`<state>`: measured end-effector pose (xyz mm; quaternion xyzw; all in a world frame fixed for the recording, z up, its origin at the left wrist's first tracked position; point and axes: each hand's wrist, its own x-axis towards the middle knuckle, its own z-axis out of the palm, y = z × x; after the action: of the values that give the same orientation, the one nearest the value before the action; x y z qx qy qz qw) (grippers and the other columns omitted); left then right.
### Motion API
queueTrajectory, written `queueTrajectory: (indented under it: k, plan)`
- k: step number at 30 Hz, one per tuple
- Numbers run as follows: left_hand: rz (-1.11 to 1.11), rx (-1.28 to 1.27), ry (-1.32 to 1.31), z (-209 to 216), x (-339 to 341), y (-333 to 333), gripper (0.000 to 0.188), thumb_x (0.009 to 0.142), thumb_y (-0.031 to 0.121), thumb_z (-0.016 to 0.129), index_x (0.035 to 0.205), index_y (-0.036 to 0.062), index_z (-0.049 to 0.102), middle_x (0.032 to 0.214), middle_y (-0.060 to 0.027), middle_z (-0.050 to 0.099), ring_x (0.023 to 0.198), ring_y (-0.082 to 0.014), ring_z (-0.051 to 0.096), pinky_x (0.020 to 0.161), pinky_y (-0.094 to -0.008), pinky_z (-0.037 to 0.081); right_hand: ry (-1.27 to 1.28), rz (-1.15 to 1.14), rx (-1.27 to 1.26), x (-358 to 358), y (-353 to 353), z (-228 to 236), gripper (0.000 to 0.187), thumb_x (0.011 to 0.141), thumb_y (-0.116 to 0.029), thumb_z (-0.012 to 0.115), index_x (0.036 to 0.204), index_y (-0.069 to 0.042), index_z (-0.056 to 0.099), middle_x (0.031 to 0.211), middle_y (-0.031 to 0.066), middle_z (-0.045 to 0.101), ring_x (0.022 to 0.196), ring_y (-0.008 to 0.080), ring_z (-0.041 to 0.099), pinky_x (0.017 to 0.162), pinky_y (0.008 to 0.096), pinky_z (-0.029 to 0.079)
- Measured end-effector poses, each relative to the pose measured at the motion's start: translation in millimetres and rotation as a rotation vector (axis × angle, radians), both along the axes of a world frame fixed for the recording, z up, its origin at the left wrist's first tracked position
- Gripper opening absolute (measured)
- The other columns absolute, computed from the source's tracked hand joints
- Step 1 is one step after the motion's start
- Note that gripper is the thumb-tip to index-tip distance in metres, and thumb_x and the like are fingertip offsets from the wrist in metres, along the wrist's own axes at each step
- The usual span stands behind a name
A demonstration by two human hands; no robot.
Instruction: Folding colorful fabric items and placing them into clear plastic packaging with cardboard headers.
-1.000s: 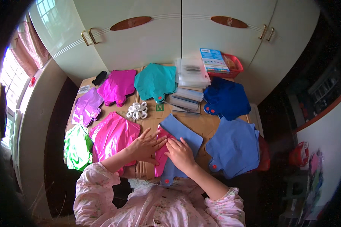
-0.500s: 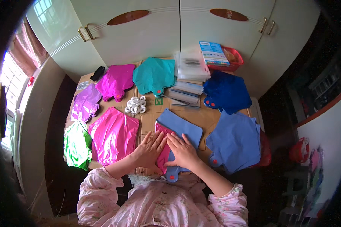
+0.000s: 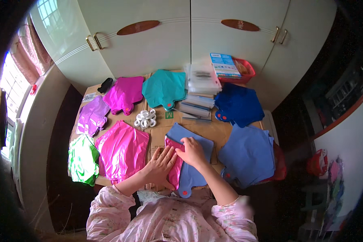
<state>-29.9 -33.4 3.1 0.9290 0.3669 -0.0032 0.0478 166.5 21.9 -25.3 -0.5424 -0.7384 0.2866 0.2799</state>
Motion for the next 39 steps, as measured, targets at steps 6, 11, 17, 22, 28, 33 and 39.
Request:
queueTrajectory:
  k: [6, 11, 17, 22, 28, 33, 39]
  plan:
    - [-0.010, 0.028, -0.012, -3.7, -2.1, 0.2, 0.131, 0.056, 0.084, 0.060, 0.143, -0.0077, 0.028, 0.149, -0.0297, 0.025, 0.141, -0.0413, 0.023, 0.112, -0.0587, 0.018, -0.241, -0.017, 0.301, -5.9, 0.2, -1.6, 0.026, 0.077, -0.027, 0.070, 0.089, -0.007, 0.060, 0.091, 0.0114, 0.063, 0.084, 0.0314, 0.058, 0.077, 0.0447, 0.045]
    - [-0.011, 0.038, -0.086, -5.6, -3.7, 1.4, 0.128, 0.058, 0.085, 0.057, 0.142, -0.0088, 0.029, 0.148, -0.0288, 0.028, 0.141, -0.0401, 0.024, 0.111, -0.0576, 0.020, -0.048, 0.021, 0.268, -6.9, -4.3, -12.0, 0.015, 0.080, -0.020, 0.065, 0.086, -0.008, 0.059, 0.083, 0.0064, 0.064, 0.082, 0.0295, 0.057, 0.073, 0.0440, 0.042]
    - [-0.014, 0.051, -0.133, -14.2, -10.6, 8.1, 0.119, 0.069, 0.081, 0.052, 0.143, -0.0090, 0.028, 0.149, -0.0256, 0.030, 0.142, -0.0352, 0.024, 0.112, -0.0538, 0.020, -0.037, 0.006, 0.418, -6.3, -9.2, -16.1, 0.011, 0.081, -0.016, 0.065, 0.087, -0.008, 0.060, 0.083, 0.0063, 0.064, 0.082, 0.0287, 0.058, 0.073, 0.0427, 0.041]
    - [0.001, 0.031, -0.122, -6.7, -17.4, 16.8, 0.113, 0.073, 0.078, 0.052, 0.143, -0.0076, 0.028, 0.149, -0.0244, 0.030, 0.142, -0.0329, 0.024, 0.113, -0.0522, 0.019, -0.033, -0.014, 0.419, -7.7, -9.5, -16.5, 0.011, 0.083, -0.014, 0.065, 0.089, -0.006, 0.061, 0.084, 0.0076, 0.064, 0.082, 0.0294, 0.058, 0.075, 0.0408, 0.042]
    - [0.017, 0.043, -0.116, -8.6, -14.8, 17.4, 0.112, 0.073, 0.078, 0.052, 0.143, -0.0070, 0.030, 0.149, -0.0235, 0.030, 0.143, -0.0329, 0.023, 0.113, -0.0526, 0.018, -0.055, -0.033, 0.441, -10.8, -12.1, -17.7, 0.010, 0.084, -0.013, 0.065, 0.088, -0.006, 0.060, 0.082, 0.0081, 0.062, 0.080, 0.0300, 0.059, 0.072, 0.0404, 0.043]
    - [0.027, 0.032, -0.115, -9.7, -13.4, 17.2, 0.112, 0.072, 0.078, 0.053, 0.143, -0.0053, 0.031, 0.149, -0.0232, 0.030, 0.143, -0.0326, 0.021, 0.114, -0.0536, 0.017, -0.083, -0.029, 0.456, -10.5, -11.8, -20.0, 0.010, 0.085, -0.015, 0.063, 0.090, -0.008, 0.058, 0.082, 0.0073, 0.059, 0.078, 0.0278, 0.060, 0.071, 0.0411, 0.043]
    - [0.048, 0.013, -0.108, -9.9, -12.1, 16.5, 0.112, 0.071, 0.079, 0.053, 0.143, -0.0040, 0.031, 0.150, -0.0227, 0.029, 0.144, -0.0322, 0.021, 0.114, -0.0543, 0.016, -0.127, -0.023, 0.464, -12.4, -12.9, -20.0, 0.010, 0.085, -0.015, 0.063, 0.089, -0.009, 0.057, 0.081, 0.0068, 0.059, 0.077, 0.0270, 0.060, 0.070, 0.0405, 0.043]
